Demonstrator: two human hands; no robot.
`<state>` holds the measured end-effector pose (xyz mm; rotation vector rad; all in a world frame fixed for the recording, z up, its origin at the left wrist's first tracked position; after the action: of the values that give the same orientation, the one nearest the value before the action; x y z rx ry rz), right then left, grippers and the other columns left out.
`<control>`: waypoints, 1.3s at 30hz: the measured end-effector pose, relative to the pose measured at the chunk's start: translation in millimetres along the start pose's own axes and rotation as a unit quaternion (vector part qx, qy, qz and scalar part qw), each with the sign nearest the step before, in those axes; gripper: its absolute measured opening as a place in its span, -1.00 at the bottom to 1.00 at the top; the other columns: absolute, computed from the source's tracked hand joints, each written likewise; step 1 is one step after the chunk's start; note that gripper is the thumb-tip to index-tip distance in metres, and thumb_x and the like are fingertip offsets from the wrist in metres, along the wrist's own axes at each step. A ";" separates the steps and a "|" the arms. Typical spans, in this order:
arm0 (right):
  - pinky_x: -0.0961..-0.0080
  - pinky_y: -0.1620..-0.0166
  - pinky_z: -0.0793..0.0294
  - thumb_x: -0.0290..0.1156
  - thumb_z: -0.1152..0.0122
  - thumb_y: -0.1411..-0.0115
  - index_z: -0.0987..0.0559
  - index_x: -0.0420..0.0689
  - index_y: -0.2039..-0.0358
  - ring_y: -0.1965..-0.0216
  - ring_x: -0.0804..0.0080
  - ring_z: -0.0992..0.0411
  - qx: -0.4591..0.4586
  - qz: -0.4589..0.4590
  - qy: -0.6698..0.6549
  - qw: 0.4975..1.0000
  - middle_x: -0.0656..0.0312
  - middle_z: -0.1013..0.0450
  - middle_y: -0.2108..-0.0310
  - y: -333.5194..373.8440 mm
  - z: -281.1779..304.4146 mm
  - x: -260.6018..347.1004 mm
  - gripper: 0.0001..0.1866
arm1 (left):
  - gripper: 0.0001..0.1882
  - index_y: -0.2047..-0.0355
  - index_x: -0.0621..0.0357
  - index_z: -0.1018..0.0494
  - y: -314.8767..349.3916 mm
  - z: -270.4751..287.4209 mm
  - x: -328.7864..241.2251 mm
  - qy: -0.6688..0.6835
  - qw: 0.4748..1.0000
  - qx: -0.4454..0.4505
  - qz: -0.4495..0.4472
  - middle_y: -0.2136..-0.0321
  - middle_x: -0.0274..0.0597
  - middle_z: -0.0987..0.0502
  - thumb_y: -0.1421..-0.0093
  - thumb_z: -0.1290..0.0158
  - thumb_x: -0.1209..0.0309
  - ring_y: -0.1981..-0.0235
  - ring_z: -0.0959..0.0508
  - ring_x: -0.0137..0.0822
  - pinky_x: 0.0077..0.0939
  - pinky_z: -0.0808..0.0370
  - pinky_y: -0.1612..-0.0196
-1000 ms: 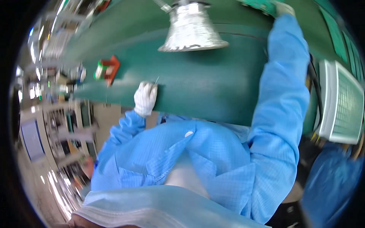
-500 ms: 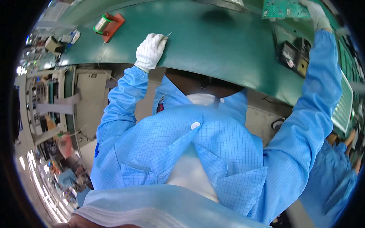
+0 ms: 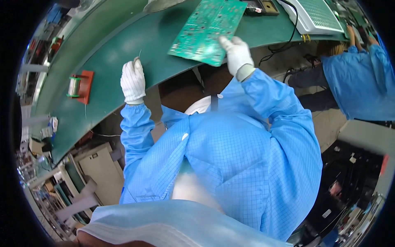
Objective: Soldering electronic components onto printed circuit boards at a manual assembly station.
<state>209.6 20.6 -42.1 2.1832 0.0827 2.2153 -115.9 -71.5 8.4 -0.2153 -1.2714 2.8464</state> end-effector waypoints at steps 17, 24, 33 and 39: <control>0.62 0.53 -0.34 -0.10 -0.08 -0.24 -0.56 -0.24 0.22 0.63 0.54 -0.36 -0.161 -0.036 -0.018 0.986 0.19 -0.48 0.52 30.7 53.4 19.5 -0.59 | -0.62 0.24 0.28 -0.44 -12.5 -29.7 9.0 0.192 0.930 0.210 0.233 0.55 -0.18 -0.47 -0.11 -0.21 0.21 0.51 -0.49 -0.25 -0.34 -0.43 0.37; 0.64 0.50 -0.36 -0.23 -0.09 -0.30 -0.57 -0.19 0.26 0.50 0.60 -0.43 -0.350 0.010 0.000 0.937 0.24 -0.52 0.38 38.5 169.0 -70.2 -0.73 | -0.59 0.22 0.35 -0.44 -3.1 -39.4 11.9 0.178 0.928 0.187 0.268 0.49 -0.10 -0.50 -0.13 -0.17 0.21 0.45 -0.50 -0.24 -0.37 -0.45 0.29; 0.17 -0.22 -0.22 0.36 -0.24 0.15 -0.39 0.02 -0.18 -0.20 -0.09 -0.20 -0.372 0.118 0.620 0.681 -0.14 -0.18 -0.21 -98.8 290.3 96.0 -0.05 | -0.68 0.20 0.33 -0.43 -2.9 -32.7 18.2 0.185 0.928 0.131 0.295 0.35 -0.08 -0.56 -0.20 -0.12 0.29 0.35 -0.54 -0.32 -0.42 -0.47 0.22; 0.17 -0.17 -0.26 0.13 -0.42 0.14 -0.46 -0.02 -0.08 -0.13 -0.01 -0.25 -0.388 0.212 0.614 0.653 -0.04 -0.35 -0.06 -108.1 297.8 79.6 -0.20 | -0.69 0.24 0.28 -0.46 1.4 -36.0 14.7 0.159 0.935 0.126 0.290 0.34 -0.08 -0.57 -0.22 -0.08 0.23 0.30 -0.57 -0.24 -0.36 -0.46 0.18</control>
<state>504.4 138.1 35.2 0.0608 -1.1681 2.6657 -125.7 -44.8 -18.0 -1.1659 -0.8714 3.1932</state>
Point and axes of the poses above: each hand's wrist, its own y-axis away from the middle knuckle, its own z-axis out of the back of the hand, x = y × z, the point moved 8 cm from there along -y, towards the middle knuckle
